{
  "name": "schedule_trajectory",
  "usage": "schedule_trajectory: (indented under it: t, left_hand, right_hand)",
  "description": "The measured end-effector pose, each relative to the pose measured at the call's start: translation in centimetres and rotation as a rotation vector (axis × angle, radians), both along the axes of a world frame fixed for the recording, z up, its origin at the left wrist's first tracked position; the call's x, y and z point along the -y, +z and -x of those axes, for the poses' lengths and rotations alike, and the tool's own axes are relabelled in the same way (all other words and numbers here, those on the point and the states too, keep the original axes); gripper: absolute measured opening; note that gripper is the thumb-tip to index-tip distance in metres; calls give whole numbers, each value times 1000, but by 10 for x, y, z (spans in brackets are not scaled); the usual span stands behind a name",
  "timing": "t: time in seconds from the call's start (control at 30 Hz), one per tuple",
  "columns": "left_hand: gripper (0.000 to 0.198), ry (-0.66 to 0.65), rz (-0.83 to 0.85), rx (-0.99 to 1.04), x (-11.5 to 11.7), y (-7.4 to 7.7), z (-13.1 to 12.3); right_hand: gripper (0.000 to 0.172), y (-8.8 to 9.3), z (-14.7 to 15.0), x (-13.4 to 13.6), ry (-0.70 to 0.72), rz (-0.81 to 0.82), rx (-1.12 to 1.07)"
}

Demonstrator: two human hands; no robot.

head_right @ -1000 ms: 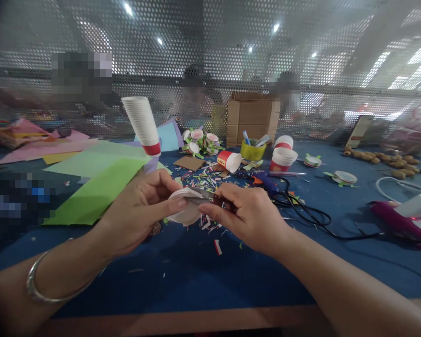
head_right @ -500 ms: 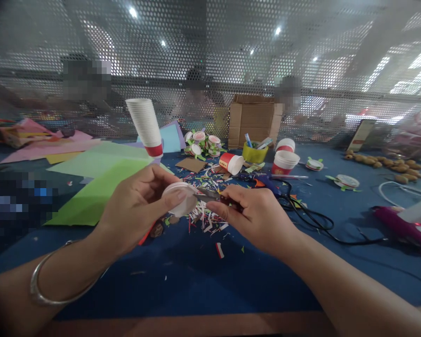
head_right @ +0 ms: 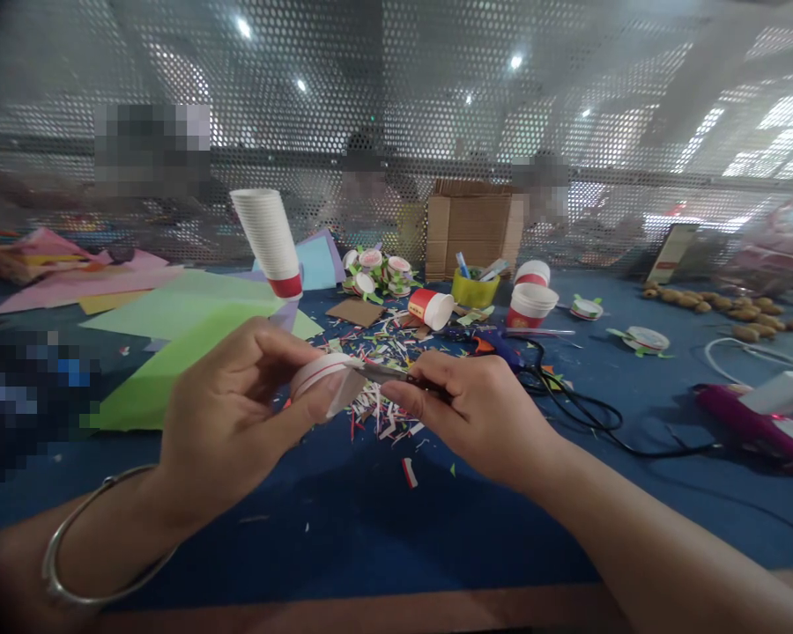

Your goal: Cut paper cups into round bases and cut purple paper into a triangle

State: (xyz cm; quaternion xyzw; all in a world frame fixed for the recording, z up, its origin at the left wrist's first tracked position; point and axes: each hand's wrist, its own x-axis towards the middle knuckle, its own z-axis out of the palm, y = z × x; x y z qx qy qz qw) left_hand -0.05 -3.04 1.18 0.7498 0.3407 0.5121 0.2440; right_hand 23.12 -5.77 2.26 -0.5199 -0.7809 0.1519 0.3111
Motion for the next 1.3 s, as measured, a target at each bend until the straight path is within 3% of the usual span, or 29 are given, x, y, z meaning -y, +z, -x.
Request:
schedule_trajectory:
  t: [0.37,0.73,0.97,1.03,1.3]
  left_hand:
    - [25,32,-275,-39,1,-5,2]
    - [15,63,-95,-37,3,3,1]
    - [17,21,-75,-2,3,3,2]
    - [18,-9,10,16,0,6,1]
    - [24,-302,666,219,-30,11,2]
  right_hand:
    - [40,-1,3,4,11,-80,-22]
    - [40,-2,2,5,23,-94,-29]
    - [40,0,2,5,34,-91,-31]
    - [40,1,1,4,30,-80,-19]
    - [46,1,-2,-5,64,75,17]
